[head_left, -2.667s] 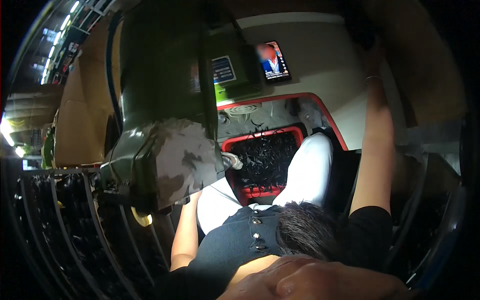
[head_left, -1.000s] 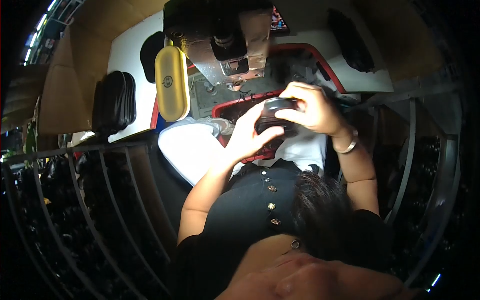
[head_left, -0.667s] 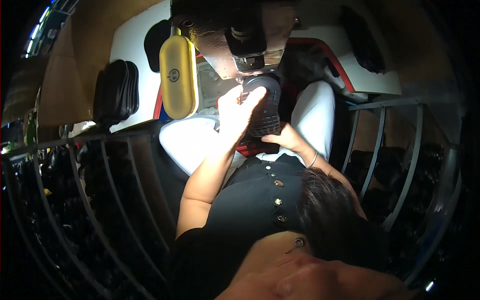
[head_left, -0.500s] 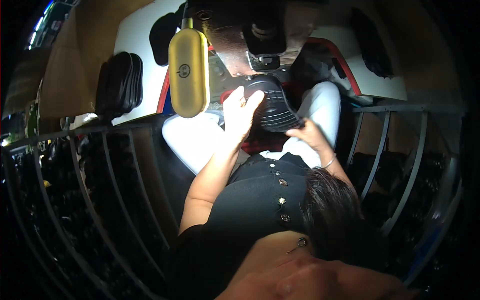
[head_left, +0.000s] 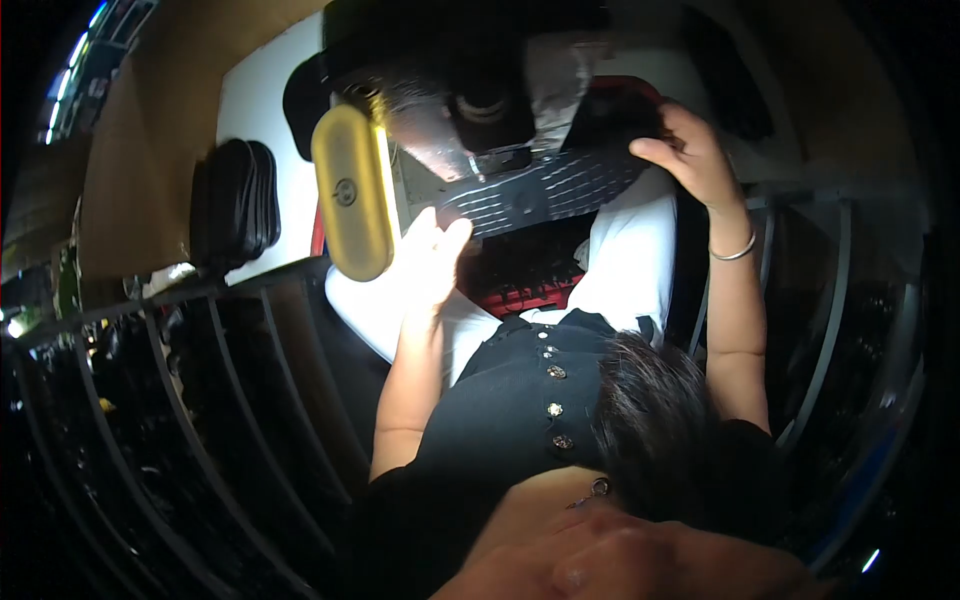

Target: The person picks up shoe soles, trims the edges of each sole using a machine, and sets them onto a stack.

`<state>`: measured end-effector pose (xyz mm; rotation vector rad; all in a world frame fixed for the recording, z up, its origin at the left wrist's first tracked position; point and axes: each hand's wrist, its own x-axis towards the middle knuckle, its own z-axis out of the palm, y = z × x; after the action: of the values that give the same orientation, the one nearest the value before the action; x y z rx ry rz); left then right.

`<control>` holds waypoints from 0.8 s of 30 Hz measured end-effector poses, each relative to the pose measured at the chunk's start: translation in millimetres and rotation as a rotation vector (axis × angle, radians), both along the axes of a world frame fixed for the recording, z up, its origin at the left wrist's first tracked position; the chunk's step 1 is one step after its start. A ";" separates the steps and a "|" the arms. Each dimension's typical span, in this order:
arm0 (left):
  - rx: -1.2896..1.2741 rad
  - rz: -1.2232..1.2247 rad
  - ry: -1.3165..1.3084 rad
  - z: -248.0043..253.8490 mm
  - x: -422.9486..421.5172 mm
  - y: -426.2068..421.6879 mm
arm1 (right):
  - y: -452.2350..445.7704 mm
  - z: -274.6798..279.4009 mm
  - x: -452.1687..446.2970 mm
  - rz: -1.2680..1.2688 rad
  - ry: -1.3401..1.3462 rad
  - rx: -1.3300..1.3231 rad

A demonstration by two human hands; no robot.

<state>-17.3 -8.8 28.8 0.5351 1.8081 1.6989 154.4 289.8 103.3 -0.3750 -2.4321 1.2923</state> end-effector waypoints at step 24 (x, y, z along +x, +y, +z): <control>-0.103 -0.370 0.464 57.8 -9.5 37.0 | -78.3 -15.0 -67.7 0.201 0.002 -0.079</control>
<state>-26.8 28.2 86.6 1.2142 1.9366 1.2922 86.7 211.5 88.4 -0.1519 -2.4734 1.4737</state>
